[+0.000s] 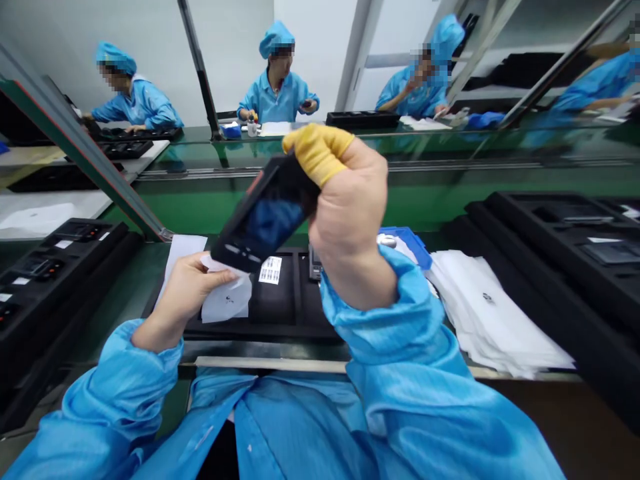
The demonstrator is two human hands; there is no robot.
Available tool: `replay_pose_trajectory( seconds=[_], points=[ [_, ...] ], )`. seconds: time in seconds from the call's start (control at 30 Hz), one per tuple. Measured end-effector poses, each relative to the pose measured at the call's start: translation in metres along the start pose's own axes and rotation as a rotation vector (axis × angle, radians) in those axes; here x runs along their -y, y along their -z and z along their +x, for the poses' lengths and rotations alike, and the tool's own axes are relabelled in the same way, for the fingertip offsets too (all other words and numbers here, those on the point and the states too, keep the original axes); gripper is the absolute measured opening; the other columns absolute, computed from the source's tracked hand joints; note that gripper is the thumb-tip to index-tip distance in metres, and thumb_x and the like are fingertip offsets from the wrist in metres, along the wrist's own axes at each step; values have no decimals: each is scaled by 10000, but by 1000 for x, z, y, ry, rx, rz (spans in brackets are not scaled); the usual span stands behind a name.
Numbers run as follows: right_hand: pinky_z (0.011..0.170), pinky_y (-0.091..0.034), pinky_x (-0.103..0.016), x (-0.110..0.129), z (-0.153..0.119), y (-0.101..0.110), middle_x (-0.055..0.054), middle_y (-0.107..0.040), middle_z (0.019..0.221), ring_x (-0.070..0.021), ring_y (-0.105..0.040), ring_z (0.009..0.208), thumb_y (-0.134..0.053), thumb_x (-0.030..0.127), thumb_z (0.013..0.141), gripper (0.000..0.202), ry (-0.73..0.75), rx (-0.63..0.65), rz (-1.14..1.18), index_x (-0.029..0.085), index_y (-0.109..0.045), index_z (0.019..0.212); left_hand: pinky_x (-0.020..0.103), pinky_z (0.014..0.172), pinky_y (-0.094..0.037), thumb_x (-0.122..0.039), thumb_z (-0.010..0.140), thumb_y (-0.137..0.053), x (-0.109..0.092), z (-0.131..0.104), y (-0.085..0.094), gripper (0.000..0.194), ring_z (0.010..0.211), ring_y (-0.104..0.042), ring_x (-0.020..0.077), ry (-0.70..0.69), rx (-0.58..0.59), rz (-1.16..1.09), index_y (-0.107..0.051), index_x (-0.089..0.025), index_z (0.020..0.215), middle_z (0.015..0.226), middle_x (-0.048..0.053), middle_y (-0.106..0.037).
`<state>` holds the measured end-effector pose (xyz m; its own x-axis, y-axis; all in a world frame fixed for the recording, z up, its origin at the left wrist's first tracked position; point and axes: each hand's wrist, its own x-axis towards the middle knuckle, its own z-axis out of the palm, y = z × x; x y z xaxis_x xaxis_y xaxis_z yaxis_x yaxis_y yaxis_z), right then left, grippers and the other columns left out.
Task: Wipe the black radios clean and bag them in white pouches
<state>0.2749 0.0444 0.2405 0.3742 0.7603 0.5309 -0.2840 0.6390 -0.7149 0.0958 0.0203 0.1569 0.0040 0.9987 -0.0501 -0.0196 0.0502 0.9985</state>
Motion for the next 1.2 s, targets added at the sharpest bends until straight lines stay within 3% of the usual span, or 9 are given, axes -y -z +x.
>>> replay_pose_trajectory(
  seconds=[0.13,0.2,0.4,0.7,0.87,1.0,1.1,1.2],
  points=[
    [795,-530,-241,-14,-1,-10,42,-682,753,-103,-644,784,-661,191,768,93,41,-15,-134,230,-652,685,297,581,-492,-276,413,-868,3,-2,-6,248,590,-610,181,-39,5,9,-702,-194,578,589,9,-679],
    [806,-533,-260,-24,-5,-8,37,-682,771,-115,-648,798,-680,249,767,61,12,34,-175,226,-648,720,291,573,-486,-325,410,-876,6,-3,-6,274,584,-602,174,-37,-10,-9,-689,-193,560,585,8,-676],
    [804,-525,-312,-35,-8,2,23,-661,777,-150,-654,860,-662,458,795,244,74,215,-349,220,-681,745,265,556,-477,-520,444,-853,13,-3,-7,421,580,-587,154,-56,-15,-38,-682,-173,610,609,4,-676],
    [754,-534,-309,-40,-10,-1,25,-659,712,-130,-631,751,-716,378,747,198,-22,402,-378,187,-686,702,265,607,-484,-555,577,-804,13,2,-9,434,612,-571,138,-213,154,-77,-692,-170,741,660,-5,-650],
    [749,-522,-304,-42,-7,1,22,-664,729,-123,-619,743,-710,364,744,187,-48,315,-358,183,-691,701,273,639,-492,-601,626,-761,12,3,-7,458,665,-598,158,-244,173,-26,-686,-177,784,710,17,-672],
    [684,-516,-282,-42,-7,0,25,-649,684,-114,-599,689,-738,417,699,254,-128,368,-333,172,-680,664,261,647,-493,-582,715,-706,13,4,-11,421,692,-615,159,-249,224,-61,-681,-177,829,717,18,-678],
    [647,-509,-272,-43,-8,2,25,-640,648,-109,-586,652,-757,412,669,261,-190,407,-329,164,-679,649,269,672,-499,-603,721,-688,14,7,-17,465,745,-633,172,-269,192,-78,-685,-177,906,794,32,-696],
    [688,-520,-283,-40,-6,8,27,-647,662,-115,-603,684,-743,377,690,214,-146,350,-334,172,-684,661,288,737,-514,-600,673,-732,16,9,-22,531,831,-651,183,-274,127,-140,-652,-203,1017,922,42,-711]
  ],
)
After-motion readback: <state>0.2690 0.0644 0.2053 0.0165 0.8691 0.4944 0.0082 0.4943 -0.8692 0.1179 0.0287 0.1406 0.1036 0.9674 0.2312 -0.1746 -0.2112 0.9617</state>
